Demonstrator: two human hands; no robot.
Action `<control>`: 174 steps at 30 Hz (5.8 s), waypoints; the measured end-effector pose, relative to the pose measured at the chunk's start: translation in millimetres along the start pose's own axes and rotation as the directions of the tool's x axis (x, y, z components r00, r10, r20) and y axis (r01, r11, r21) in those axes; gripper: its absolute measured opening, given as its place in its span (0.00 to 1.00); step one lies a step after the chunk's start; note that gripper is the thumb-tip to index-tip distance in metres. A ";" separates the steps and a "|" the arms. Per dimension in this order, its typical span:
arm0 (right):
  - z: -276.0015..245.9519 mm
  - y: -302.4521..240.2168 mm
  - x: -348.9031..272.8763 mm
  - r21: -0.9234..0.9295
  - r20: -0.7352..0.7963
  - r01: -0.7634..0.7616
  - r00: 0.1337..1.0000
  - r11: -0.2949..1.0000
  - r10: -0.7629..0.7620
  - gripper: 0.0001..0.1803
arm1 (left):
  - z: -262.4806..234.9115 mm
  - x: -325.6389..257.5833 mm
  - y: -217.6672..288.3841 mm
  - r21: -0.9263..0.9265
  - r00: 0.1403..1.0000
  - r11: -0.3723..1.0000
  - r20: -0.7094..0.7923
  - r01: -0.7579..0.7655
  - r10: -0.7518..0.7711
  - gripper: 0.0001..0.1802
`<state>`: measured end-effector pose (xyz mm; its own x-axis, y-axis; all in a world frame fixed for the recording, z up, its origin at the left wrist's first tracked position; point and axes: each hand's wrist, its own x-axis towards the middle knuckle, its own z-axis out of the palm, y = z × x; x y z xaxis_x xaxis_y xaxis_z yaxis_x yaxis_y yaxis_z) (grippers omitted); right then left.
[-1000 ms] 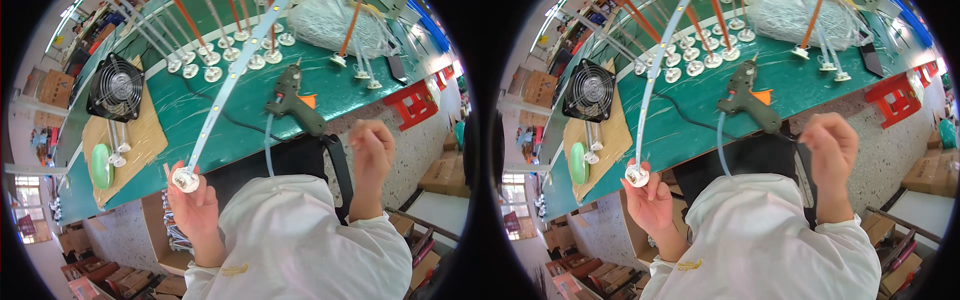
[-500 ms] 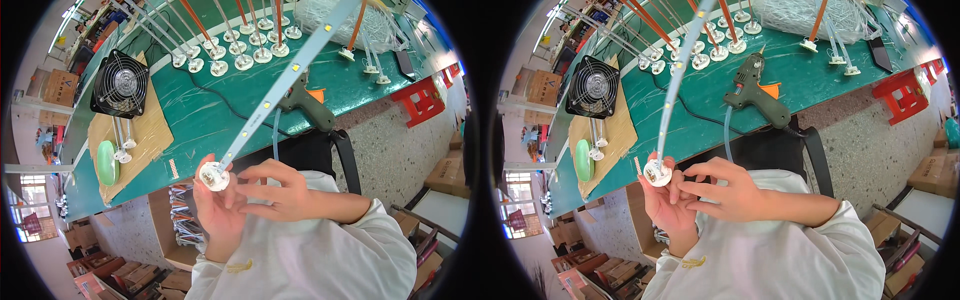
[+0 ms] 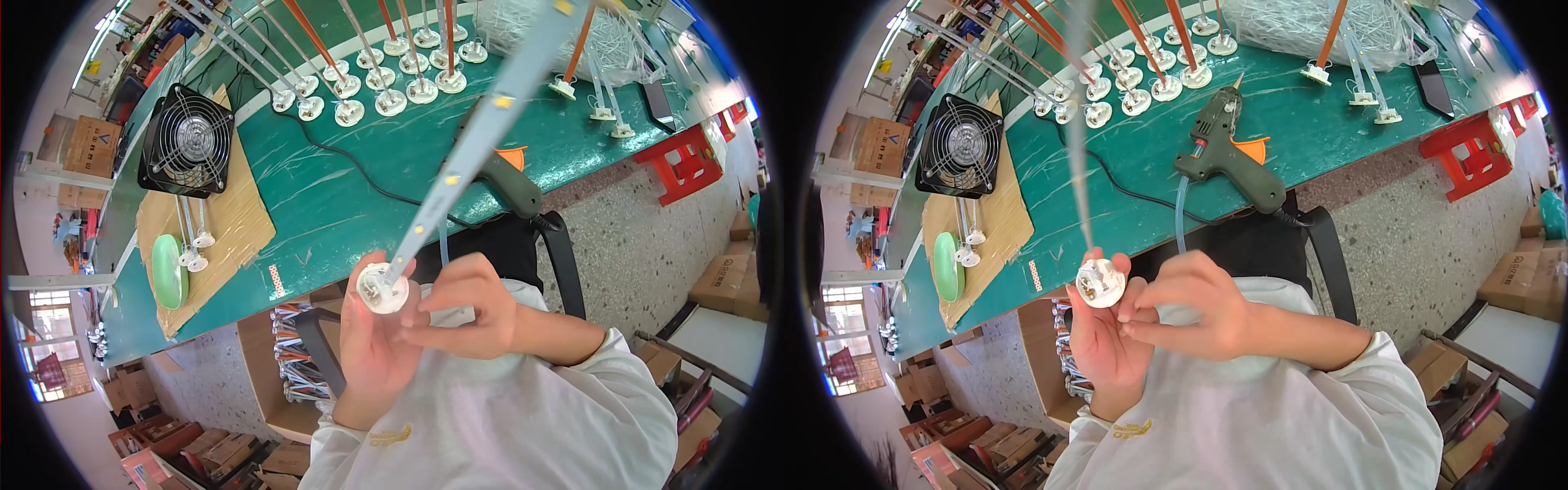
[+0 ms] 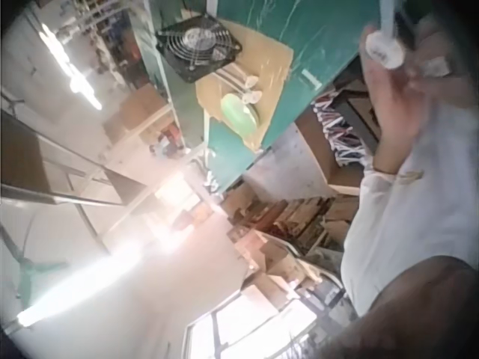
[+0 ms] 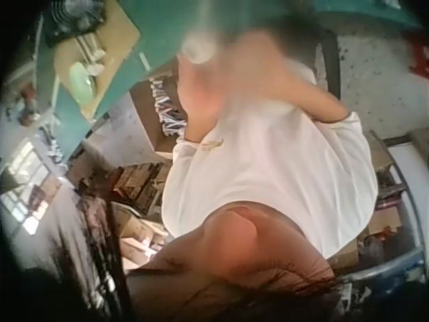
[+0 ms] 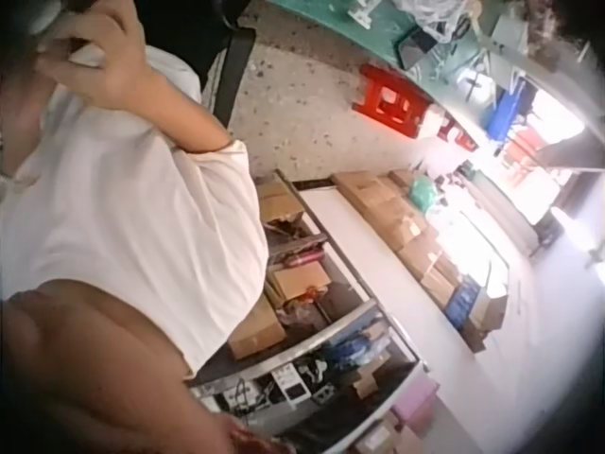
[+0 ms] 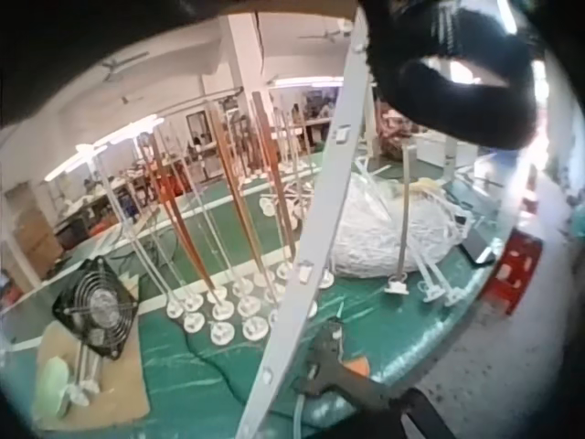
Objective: The person assembles lights by inserting light strips into circular plastic bases, applying glue with a hot glue gun to secure them, and placing the assembled units upright on the table.
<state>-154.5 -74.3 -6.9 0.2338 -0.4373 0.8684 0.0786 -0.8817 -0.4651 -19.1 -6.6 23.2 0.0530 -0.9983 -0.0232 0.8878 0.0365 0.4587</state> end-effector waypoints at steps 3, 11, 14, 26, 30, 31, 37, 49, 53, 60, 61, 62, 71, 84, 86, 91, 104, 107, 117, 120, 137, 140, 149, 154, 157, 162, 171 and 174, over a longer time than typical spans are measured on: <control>-19.3 4.5 13.9 -0.016 0.042 0.124 0.992 0.992 -0.123 0.20 | -0.2 -4.3 -0.5 0.012 0.998 0.999 -0.025 -0.051 0.051 0.28; -90.2 13.9 59.6 -0.703 0.101 -0.216 0.913 0.678 0.396 0.15 | -18.0 -6.0 15.5 0.273 0.930 0.919 -0.157 -0.283 0.333 0.28; -84.0 30.9 64.0 -0.808 0.158 -0.180 0.852 0.561 0.500 0.21 | -22.2 -7.1 21.0 0.291 0.914 0.896 -0.130 -0.335 0.384 0.27; -113.2 25.7 64.8 -0.497 0.289 -0.358 0.791 0.791 0.539 0.23 | -15.5 -15.6 21.5 0.400 0.891 0.842 -0.115 -0.363 0.439 0.26; -112.1 -5.4 48.6 -0.249 0.413 -0.357 0.801 0.900 0.433 0.29 | -14.7 -9.8 21.1 0.463 0.885 0.802 -0.076 -0.377 0.460 0.26; -108.5 -9.8 43.7 -0.180 0.434 -0.341 0.815 0.923 0.385 0.28 | -14.5 -9.0 21.7 0.500 0.881 0.775 -0.047 -0.387 0.470 0.25; -76.4 -16.5 26.9 0.162 0.411 -0.276 0.891 0.947 0.190 0.21 | -7.9 -17.4 23.1 0.662 0.848 0.638 -0.007 -0.393 0.529 0.27; -45.5 -23.3 25.0 0.555 0.345 -0.168 0.938 0.814 -0.042 0.08 | -9.3 -21.5 21.9 0.666 0.895 0.677 -0.031 -0.314 0.445 0.26; -29.0 -26.9 35.9 0.497 0.355 -0.003 0.913 0.868 -0.200 0.04 | -9.8 -20.9 19.5 0.590 0.960 0.788 -0.074 -0.176 0.270 0.25; -15.4 -31.2 43.4 0.390 0.340 0.066 0.916 0.918 -0.211 0.04 | -9.9 -23.1 20.2 0.670 0.969 0.733 -0.089 -0.112 0.230 0.26; -14.5 -31.1 43.2 0.373 0.331 0.068 0.922 0.926 -0.201 0.04 | -10.2 -22.3 19.2 0.672 0.965 0.730 -0.090 -0.123 0.246 0.27; -13.8 -31.5 42.8 0.345 0.329 0.066 0.925 0.936 -0.187 0.05 | -9.7 -23.2 19.1 0.700 0.965 0.706 -0.097 -0.108 0.243 0.27; -16.8 -37.1 41.0 0.276 0.326 0.084 0.929 0.958 -0.175 0.07 | -5.8 -25.9 19.9 0.721 0.979 0.689 -0.083 -0.070 0.186 0.25; -28.9 -30.7 31.2 0.433 0.305 -0.022 0.944 0.901 -0.124 0.06 | -15.5 -24.4 17.7 0.608 0.982 0.793 -0.118 -0.044 0.145 0.25; -34.8 -26.2 29.1 0.519 0.281 -0.064 0.955 0.853 -0.099 0.04 | -22.9 -18.6 17.5 0.590 0.971 0.801 -0.115 -0.102 0.208 0.25; -53.7 -17.8 20.9 0.499 0.446 -0.343 0.889 0.796 0.104 0.06 | -32.6 -14.8 27.7 0.587 0.922 0.755 -0.035 -0.292 0.385 0.25; -39.7 -13.5 -5.2 0.304 0.442 -0.409 0.861 0.861 0.253 0.21 | -22.4 -27.9 33.8 0.732 0.871 0.580 0.037 -0.357 0.489 0.27; -38.0 -14.4 -3.4 0.284 0.469 -0.414 0.847 0.865 0.252 0.22 | -24.0 -29.4 33.7 0.740 0.873 0.577 0.030 -0.347 0.487 0.28; -34.3 -14.1 -9.9 0.245 0.414 -0.413 0.863 0.877 0.291 0.21 | -23.7 -25.6 27.8 0.741 0.837 0.550 0.029 -0.384 0.546 0.28; -34.0 -13.4 -9.0 0.228 0.425 -0.408 0.859 0.884 0.287 0.22 | -23.6 -24.3 25.7 0.739 0.832 0.547 0.031 -0.392 0.554 0.27; -40.8 -19.9 7.3 0.182 0.465 -0.403 0.839 0.897 0.283 0.22 | -23.3 -25.3 20.9 0.789 0.821 0.498 0.013 -0.359 0.571 0.28; -42.4 -22.7 8.6 0.120 0.475 -0.382 0.833 0.916 0.285 0.21 | -24.6 -25.4 19.6 0.815 0.814 0.460 0.024 -0.353 0.581 0.28; -38.5 -28.1 4.5 0.053 0.402 -0.331 0.871 0.942 0.283 0.16 | -28.5 -27.4 19.2 0.764 0.794 0.454 0.122 -0.457 0.595 0.25; -37.2 -28.6 2.7 0.033 0.348 -0.299 0.898 0.954 0.270 0.15 | -27.6 -28.3 14.7 0.823 0.741 0.291 0.214 -0.488 0.637 0.26; -37.9 -28.4 2.8 0.056 0.345 -0.316 0.896 0.947 0.278 0.15 | -26.0 -30.1 11.9 0.869 0.743 0.255 0.173 -0.424 0.646 0.27; -40.3 -29.1 5.1 0.079 0.380 -0.348 0.877 0.934 0.295 0.16 | -25.3 -30.2 12.1 0.875 0.733 0.245 0.165 -0.418 0.659 0.27; -39.2 -29.1 7.1 0.112 0.355 -0.344 0.890 0.932 0.286 0.17 | -23.7 -28.1 13.3 0.871 0.731 0.265 0.144 -0.413 0.667 0.28; -39.1 -29.2 7.0 0.117 0.354 -0.355 0.887 0.928 0.295 0.17 | -23.1 -28.5 12.9 0.868 0.726 0.263 0.149 -0.421 0.671 0.28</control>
<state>-193.1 -58.5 19.4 0.5740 -0.5853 0.5726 0.1031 -0.6420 -0.7597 1.4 23.3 9.2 0.5660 -0.7075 0.4232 -0.1859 0.3906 0.9016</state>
